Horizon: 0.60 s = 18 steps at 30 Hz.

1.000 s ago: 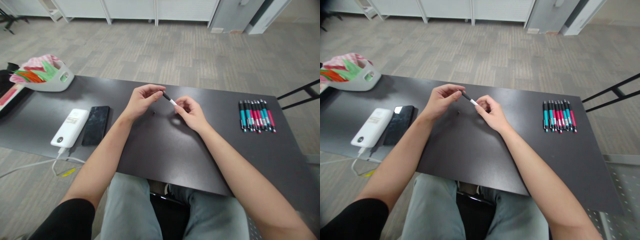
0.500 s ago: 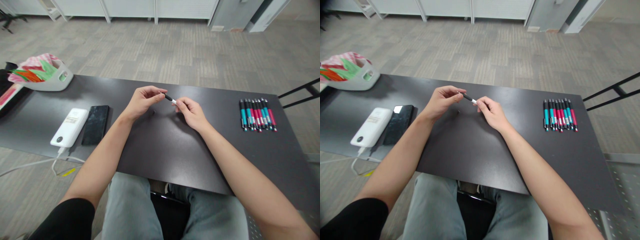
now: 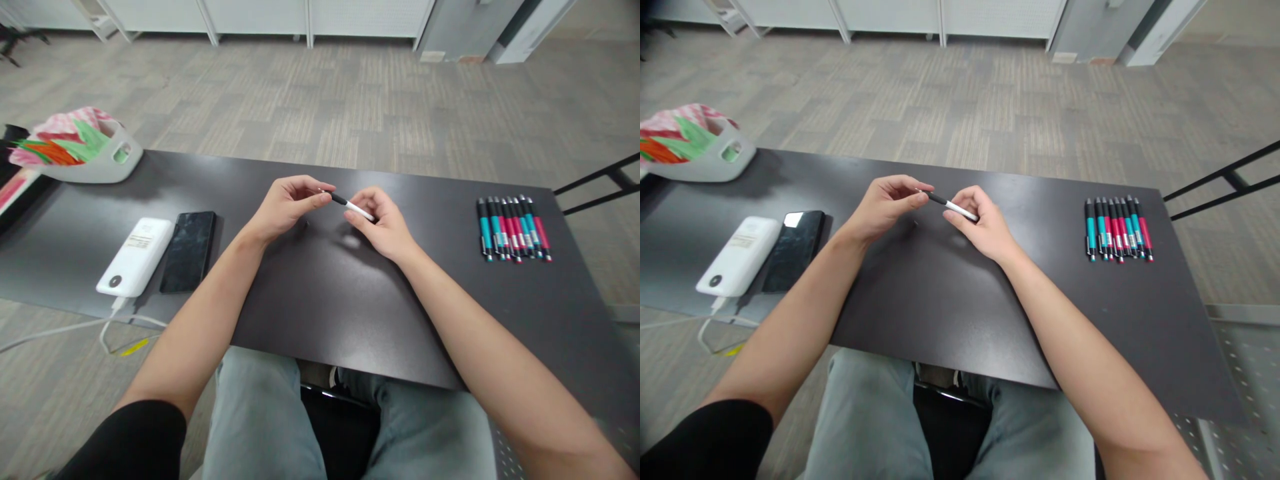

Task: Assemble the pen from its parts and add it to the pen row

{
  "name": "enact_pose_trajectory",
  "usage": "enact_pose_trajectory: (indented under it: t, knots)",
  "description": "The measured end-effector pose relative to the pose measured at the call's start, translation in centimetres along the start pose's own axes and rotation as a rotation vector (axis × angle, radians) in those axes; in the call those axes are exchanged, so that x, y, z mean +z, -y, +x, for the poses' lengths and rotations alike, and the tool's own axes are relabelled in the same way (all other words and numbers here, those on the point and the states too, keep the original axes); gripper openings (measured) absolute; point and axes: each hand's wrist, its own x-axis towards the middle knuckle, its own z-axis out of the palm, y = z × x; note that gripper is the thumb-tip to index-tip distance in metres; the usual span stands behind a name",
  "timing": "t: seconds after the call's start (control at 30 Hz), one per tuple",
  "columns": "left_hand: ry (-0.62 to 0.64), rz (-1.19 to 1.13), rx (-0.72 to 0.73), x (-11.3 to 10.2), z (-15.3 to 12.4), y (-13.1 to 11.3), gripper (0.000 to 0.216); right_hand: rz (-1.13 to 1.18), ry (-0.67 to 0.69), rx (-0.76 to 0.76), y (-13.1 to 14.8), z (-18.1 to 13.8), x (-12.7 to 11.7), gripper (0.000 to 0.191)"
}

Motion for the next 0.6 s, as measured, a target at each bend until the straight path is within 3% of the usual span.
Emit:
enact_pose_trajectory:
  t: [0.23, 0.33, 0.47, 0.6]
  knots:
    - [0.013, -0.003, -0.015, 0.22, -0.06, -0.04, 0.051, -0.077, 0.062, -0.012, 0.42, 0.26, 0.05, 0.063]
    - [0.016, -0.008, -0.002, 0.3, -0.04, -0.25, 0.05, -0.041, 0.047, 0.005, 0.47, 0.15, 0.05, 0.056]
    - [-0.001, 0.005, -0.018, 0.27, -0.05, -0.4, 0.052, -0.006, 0.012, 0.012, 0.33, 0.06, 0.06, 0.062]
    - [0.013, 0.005, -0.007, 0.22, -0.08, -0.4, 0.049, -0.039, 0.061, 0.008, 0.19, 0.15, -0.02, 0.06]
